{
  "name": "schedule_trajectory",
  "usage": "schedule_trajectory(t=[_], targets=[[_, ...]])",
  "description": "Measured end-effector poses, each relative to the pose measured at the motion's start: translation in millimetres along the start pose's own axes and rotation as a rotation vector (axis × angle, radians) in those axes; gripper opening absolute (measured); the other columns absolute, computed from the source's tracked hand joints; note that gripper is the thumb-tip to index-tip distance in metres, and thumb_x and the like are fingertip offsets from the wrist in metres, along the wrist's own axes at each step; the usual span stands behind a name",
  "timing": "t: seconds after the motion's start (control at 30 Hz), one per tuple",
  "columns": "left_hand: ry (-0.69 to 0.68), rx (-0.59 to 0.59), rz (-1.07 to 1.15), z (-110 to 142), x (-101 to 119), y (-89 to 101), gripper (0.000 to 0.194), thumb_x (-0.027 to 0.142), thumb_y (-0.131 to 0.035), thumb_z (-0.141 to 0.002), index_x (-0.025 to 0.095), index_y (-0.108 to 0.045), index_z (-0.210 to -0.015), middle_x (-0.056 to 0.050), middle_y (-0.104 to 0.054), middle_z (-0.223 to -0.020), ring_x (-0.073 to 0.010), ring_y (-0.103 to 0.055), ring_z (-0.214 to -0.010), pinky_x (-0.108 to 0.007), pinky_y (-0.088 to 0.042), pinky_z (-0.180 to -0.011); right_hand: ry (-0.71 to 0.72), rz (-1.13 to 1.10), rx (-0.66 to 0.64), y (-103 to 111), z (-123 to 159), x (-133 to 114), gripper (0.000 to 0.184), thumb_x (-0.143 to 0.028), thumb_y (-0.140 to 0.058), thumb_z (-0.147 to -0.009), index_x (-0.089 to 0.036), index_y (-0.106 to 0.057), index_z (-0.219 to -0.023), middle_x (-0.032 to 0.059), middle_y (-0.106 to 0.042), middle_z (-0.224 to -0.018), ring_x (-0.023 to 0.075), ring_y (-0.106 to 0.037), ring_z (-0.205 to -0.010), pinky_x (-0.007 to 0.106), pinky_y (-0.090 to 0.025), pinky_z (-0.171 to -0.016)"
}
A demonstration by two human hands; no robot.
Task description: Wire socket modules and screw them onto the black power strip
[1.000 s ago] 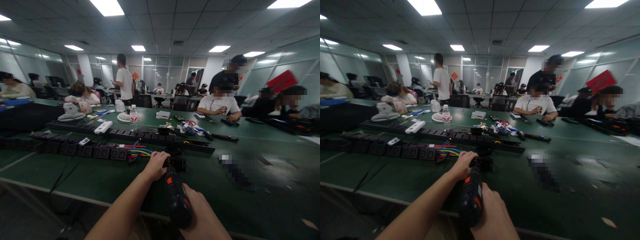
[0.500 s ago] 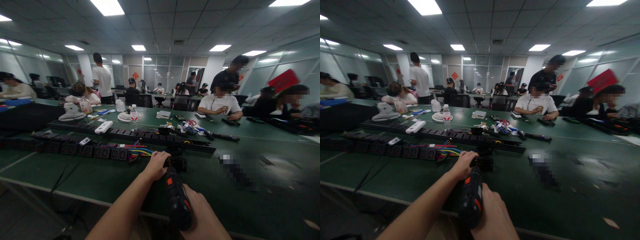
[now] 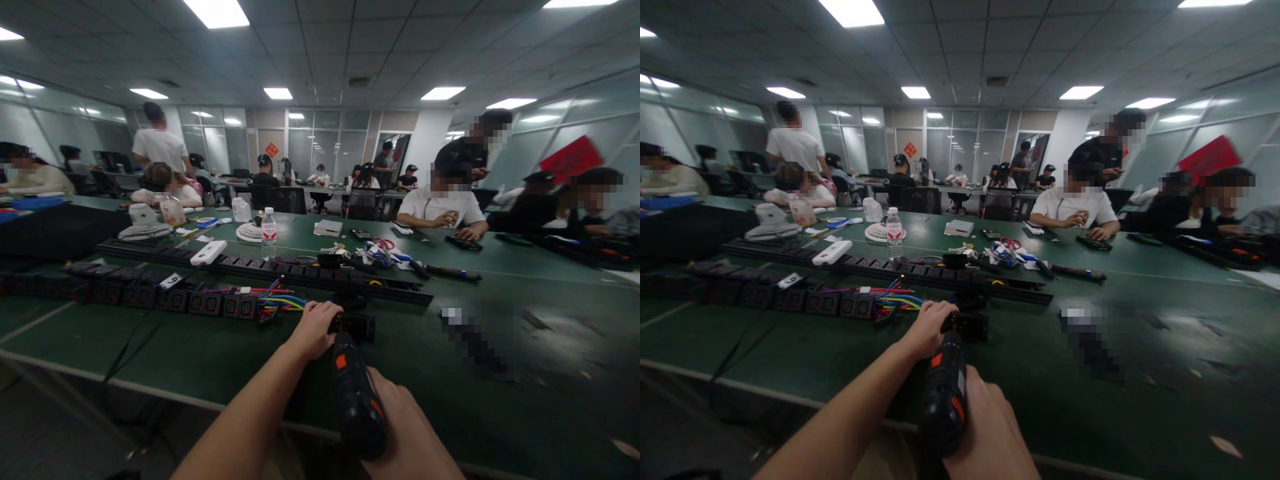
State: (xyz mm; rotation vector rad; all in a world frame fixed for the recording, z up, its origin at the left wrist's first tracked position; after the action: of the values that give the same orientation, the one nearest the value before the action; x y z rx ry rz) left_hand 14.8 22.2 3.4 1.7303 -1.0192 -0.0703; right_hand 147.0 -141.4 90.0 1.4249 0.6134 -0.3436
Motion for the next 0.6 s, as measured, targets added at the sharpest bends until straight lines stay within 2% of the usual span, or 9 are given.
schedule_trajectory(t=[0.4,0.6], targets=[[-0.016,0.018,-0.01,-1.1,-1.1,-0.9,0.045,0.012,-0.064,-0.075,0.025,-0.052,-0.117,-0.003,-0.059,-0.119,-0.0204,-0.051,-0.113,-0.037,-0.026,-0.103,-0.018,0.031,-0.02,-0.9,1.4,2.2,0.026,-0.018,-0.055,-0.077,-0.021,-0.056,-0.103,0.0075,-0.07,-0.091,0.0245,-0.068,-0.082,0.031,-0.046,-0.067],[0.018,-0.006,-0.004,-1.0,-1.2,-2.1,0.046,0.013,-0.063,-0.076,0.025,-0.053,-0.119,-0.005,-0.058,-0.122,-0.0225,-0.049,-0.117,-0.039,-0.025,-0.104,-0.003,0.025,-0.008,-2.0,3.1,1.3,0.027,-0.016,-0.054,-0.076,-0.022,-0.057,-0.101,0.0065,-0.07,-0.094,0.0243,-0.066,-0.082,0.032,-0.046,-0.069]])
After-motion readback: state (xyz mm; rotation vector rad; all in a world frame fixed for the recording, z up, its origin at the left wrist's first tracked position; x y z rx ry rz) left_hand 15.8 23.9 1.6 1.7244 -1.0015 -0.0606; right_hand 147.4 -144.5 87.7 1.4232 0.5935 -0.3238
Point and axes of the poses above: each hand's wrist, its own z-axis away from the middle knuckle, its own y-axis out of the back of the hand, x = y × z, the point moved 1 cm from there along -z, towards the middle knuckle
